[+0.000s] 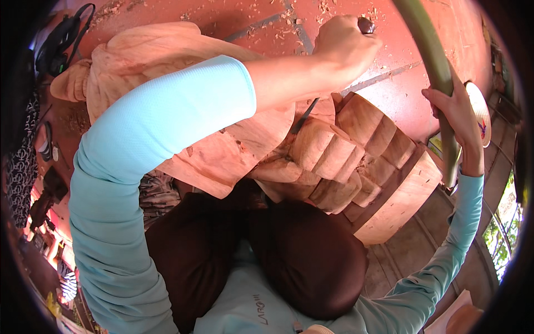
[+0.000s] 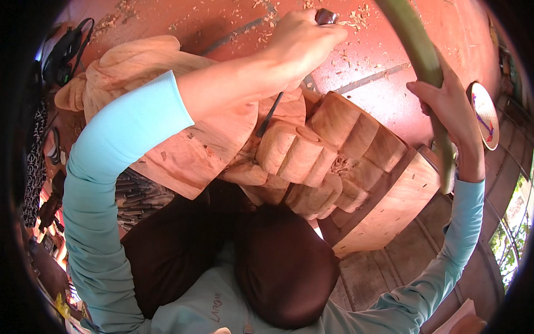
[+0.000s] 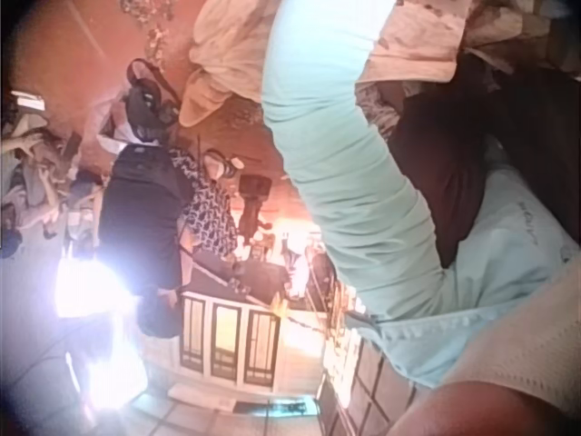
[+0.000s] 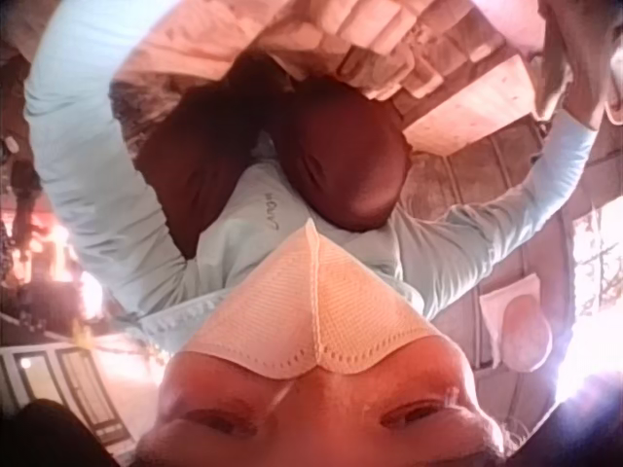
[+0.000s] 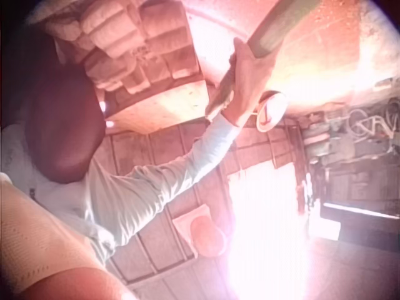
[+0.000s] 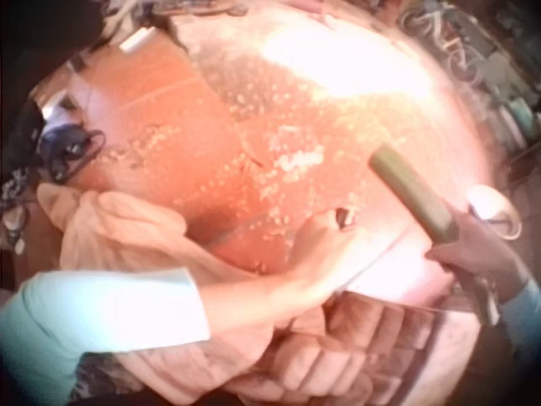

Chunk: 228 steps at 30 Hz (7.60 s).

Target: The person sits cross-legged on the floor and carves a large piece of wood using a chisel and a mallet. They repeatedly strike the chisel to shape the wood, occasionally pausing to adjust their grip or inspect the work.

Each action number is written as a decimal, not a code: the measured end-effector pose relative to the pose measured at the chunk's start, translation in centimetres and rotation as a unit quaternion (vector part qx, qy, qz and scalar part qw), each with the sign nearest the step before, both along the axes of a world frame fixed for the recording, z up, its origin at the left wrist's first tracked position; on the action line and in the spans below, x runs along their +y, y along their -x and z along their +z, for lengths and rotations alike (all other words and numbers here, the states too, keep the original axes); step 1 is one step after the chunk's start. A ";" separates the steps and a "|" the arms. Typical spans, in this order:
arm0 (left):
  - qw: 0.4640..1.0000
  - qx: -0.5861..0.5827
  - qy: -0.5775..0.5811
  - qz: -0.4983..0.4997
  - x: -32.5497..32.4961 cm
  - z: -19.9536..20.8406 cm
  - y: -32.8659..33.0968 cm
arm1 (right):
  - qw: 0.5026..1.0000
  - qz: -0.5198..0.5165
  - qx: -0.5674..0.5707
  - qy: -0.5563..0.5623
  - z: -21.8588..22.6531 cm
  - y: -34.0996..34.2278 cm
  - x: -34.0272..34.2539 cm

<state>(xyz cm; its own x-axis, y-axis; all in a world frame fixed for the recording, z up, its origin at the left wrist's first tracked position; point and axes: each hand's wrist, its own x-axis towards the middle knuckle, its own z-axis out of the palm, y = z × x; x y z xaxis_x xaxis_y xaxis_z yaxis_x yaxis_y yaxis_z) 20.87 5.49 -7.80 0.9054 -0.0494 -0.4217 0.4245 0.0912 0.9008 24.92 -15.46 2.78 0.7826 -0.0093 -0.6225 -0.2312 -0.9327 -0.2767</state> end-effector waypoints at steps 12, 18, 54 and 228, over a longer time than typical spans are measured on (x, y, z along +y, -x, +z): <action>0.985 -0.009 0.160 -0.063 2.2 2.2 -0.9 | 0.995 0.004 -0.084 -0.046 1.3 1.9 0.6; 0.990 -0.012 0.139 -0.018 1.1 0.2 -0.5 | 0.992 0.020 -0.096 -0.077 1.3 1.9 0.6; 0.963 -0.070 0.251 0.065 0.6 0.1 1.6 | 0.970 0.193 -0.150 0.004 1.1 1.1 -0.1; 0.985 -0.100 0.094 0.105 4.4 4.4 5.4 | 0.962 0.139 -0.225 -0.072 2.8 5.3 2.0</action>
